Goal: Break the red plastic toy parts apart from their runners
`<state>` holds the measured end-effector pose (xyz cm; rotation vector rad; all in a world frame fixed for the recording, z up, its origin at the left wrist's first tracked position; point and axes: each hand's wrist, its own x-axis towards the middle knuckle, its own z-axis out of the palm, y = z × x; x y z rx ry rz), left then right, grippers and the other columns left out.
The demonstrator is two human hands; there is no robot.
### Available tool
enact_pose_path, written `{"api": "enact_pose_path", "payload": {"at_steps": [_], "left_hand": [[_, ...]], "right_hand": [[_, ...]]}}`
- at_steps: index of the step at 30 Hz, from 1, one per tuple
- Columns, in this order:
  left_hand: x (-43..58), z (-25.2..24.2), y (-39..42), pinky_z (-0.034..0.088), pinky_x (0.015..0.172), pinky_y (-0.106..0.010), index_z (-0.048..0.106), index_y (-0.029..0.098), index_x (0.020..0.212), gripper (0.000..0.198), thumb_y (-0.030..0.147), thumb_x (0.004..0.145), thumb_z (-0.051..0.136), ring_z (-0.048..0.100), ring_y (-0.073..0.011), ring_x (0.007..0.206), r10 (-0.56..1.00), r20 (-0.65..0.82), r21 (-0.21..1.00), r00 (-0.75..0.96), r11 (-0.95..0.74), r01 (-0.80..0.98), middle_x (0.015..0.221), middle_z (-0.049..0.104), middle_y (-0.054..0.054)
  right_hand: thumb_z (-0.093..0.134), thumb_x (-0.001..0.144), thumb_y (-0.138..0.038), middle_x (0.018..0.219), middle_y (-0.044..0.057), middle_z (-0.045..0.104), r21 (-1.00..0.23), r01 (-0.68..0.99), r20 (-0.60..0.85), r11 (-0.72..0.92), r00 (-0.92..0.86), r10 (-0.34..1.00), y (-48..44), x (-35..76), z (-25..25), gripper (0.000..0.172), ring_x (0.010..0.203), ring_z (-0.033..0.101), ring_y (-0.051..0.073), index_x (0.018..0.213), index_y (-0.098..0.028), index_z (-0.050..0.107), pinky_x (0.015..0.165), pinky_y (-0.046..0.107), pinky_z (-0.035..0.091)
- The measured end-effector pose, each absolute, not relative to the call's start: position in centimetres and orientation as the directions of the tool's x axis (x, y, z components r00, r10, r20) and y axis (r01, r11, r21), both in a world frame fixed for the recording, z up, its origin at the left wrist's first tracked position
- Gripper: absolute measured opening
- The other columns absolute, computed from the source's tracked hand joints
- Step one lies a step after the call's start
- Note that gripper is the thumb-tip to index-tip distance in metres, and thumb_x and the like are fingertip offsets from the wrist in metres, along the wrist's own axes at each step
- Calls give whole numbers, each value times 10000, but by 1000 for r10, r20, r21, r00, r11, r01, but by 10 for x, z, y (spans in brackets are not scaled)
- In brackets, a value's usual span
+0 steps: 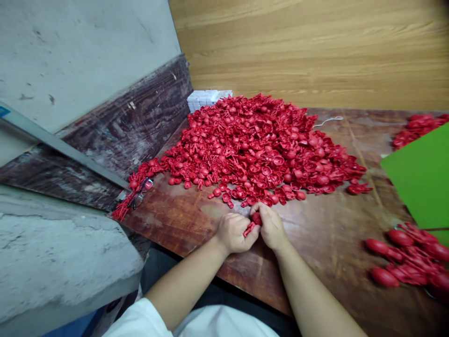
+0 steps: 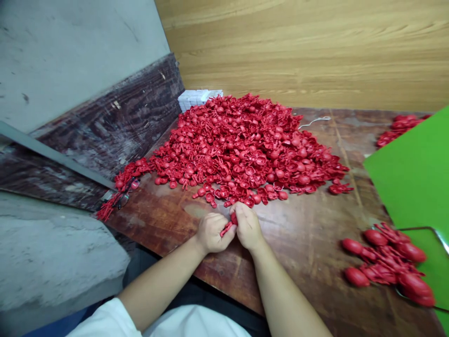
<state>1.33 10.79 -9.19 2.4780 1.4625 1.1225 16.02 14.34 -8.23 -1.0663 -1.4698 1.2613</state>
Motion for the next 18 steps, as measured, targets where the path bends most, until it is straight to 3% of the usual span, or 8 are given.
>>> {"api": "enact_pose_path", "payload": {"at_steps": [6, 13, 18], "left_hand": [[20, -87, 102, 413, 531, -311, 553, 204, 567, 317, 334, 854, 581, 578, -162, 504, 737, 596, 317, 318, -580, 750, 520, 561, -24], [21, -86, 94, 495, 596, -344, 583, 203, 740, 313, 512, 790, 604, 646, -210, 607, 786, 523, 414, 330, -573, 708, 641, 637, -45], [25, -86, 91, 500, 586, -352, 604, 194, 789, 273, 458, 735, 640, 650, -221, 613, 742, 577, 373, 340, -610, 699, 658, 650, -44]], "right_hand": [[279, 1002, -553, 628, 34, 557, -991, -95, 110, 95, -169, 979, 137, 157, -88, 600, 635, 516, 203, 601, -227, 583, 674, 352, 425], [209, 952, -598, 543, 54, 522, -963, -257, 98, 81, -55, 994, 141, 156, -81, 679, 562, 501, 200, 475, -246, 540, 613, 370, 420], [248, 953, -577, 499, 56, 514, -953, -298, 79, 47, -96, 992, 140, 156, -74, 683, 506, 487, 186, 444, -235, 549, 560, 358, 394]]}}
